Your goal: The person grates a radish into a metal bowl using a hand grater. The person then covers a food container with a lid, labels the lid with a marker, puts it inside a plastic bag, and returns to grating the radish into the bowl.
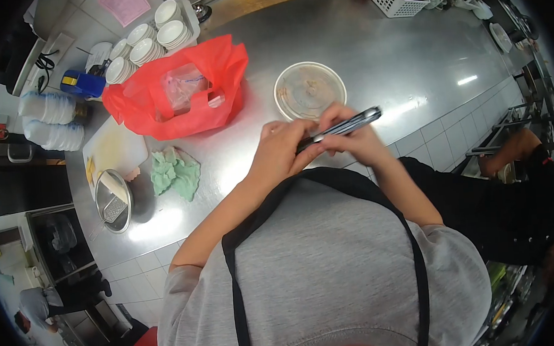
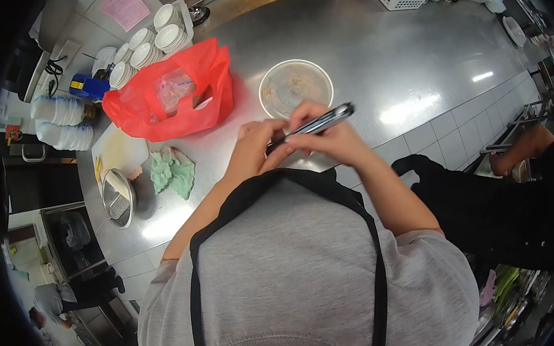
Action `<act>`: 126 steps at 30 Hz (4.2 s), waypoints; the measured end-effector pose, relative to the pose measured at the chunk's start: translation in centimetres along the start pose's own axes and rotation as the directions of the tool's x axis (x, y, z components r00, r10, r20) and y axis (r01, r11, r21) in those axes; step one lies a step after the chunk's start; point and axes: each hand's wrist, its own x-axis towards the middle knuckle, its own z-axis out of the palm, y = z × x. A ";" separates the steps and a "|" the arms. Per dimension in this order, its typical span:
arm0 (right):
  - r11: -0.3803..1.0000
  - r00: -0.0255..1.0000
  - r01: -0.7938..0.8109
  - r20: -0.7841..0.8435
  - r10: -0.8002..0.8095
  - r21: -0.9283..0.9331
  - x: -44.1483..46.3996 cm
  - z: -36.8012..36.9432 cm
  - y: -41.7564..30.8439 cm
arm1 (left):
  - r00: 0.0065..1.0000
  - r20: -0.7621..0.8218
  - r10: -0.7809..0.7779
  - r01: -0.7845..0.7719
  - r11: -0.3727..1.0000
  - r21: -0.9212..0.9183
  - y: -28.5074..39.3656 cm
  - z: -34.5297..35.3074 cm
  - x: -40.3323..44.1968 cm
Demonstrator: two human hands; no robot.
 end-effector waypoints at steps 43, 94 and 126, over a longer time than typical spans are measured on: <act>0.989 0.999 0.003 -0.032 -0.008 -0.150 9.1 -4.1 3.5 | 0.807 -0.107 -0.581 0.282 0.538 -0.795 -10.2 5.1 2.4; 0.884 0.941 0.126 -0.229 -0.250 -0.450 8.4 -4.2 5.4 | 0.778 0.010 -0.628 0.385 0.464 -0.798 -10.2 4.9 2.3; 0.904 0.918 0.086 -0.320 -0.235 -0.419 8.8 -4.9 4.6 | 0.781 0.024 -0.624 0.368 0.428 -0.825 -10.7 5.4 2.4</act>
